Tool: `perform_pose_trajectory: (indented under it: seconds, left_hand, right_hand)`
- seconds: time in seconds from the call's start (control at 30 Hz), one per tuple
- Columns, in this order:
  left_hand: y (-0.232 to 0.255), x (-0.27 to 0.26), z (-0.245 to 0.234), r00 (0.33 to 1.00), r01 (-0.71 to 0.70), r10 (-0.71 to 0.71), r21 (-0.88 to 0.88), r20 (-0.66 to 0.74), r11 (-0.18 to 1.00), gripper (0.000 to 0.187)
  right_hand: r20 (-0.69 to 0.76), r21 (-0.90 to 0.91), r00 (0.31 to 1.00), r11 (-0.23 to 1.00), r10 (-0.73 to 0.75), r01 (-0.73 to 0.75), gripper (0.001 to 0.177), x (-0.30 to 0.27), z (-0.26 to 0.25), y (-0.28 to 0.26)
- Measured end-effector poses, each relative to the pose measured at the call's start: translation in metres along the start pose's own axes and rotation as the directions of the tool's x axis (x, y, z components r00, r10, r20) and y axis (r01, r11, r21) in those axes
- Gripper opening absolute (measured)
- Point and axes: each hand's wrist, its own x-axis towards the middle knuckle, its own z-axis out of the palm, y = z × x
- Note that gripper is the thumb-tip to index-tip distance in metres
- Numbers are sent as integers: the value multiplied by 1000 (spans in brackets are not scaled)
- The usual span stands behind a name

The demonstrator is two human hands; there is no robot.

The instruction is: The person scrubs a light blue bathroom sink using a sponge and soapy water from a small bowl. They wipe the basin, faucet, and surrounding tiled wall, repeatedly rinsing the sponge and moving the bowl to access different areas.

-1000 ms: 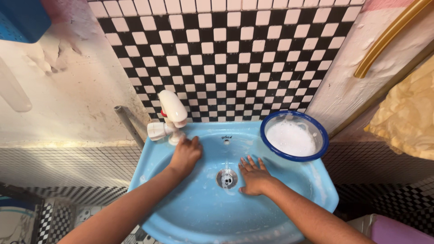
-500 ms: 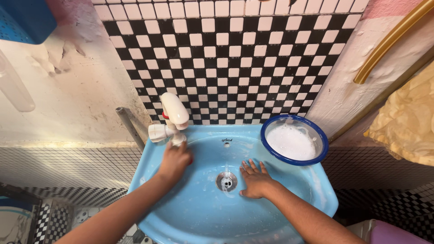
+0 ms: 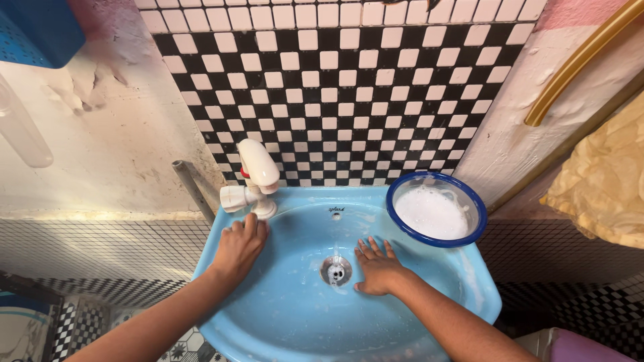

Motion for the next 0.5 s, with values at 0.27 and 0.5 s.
perform_pose_trajectory:
  seconds: [0.27, 0.5]
  left_hand:
    - [100, 136, 39, 959, 252, -243, 47, -146, 967, 20]
    - [78, 81, 39, 967, 254, -247, 148, -66, 956, 23]
  right_hand:
    - [7, -22, 1000, 1000, 15, -15, 98, 2, 0, -4]
    - [-8, -10, 1000, 1000, -16, 15, 98, 4, 2, -1]
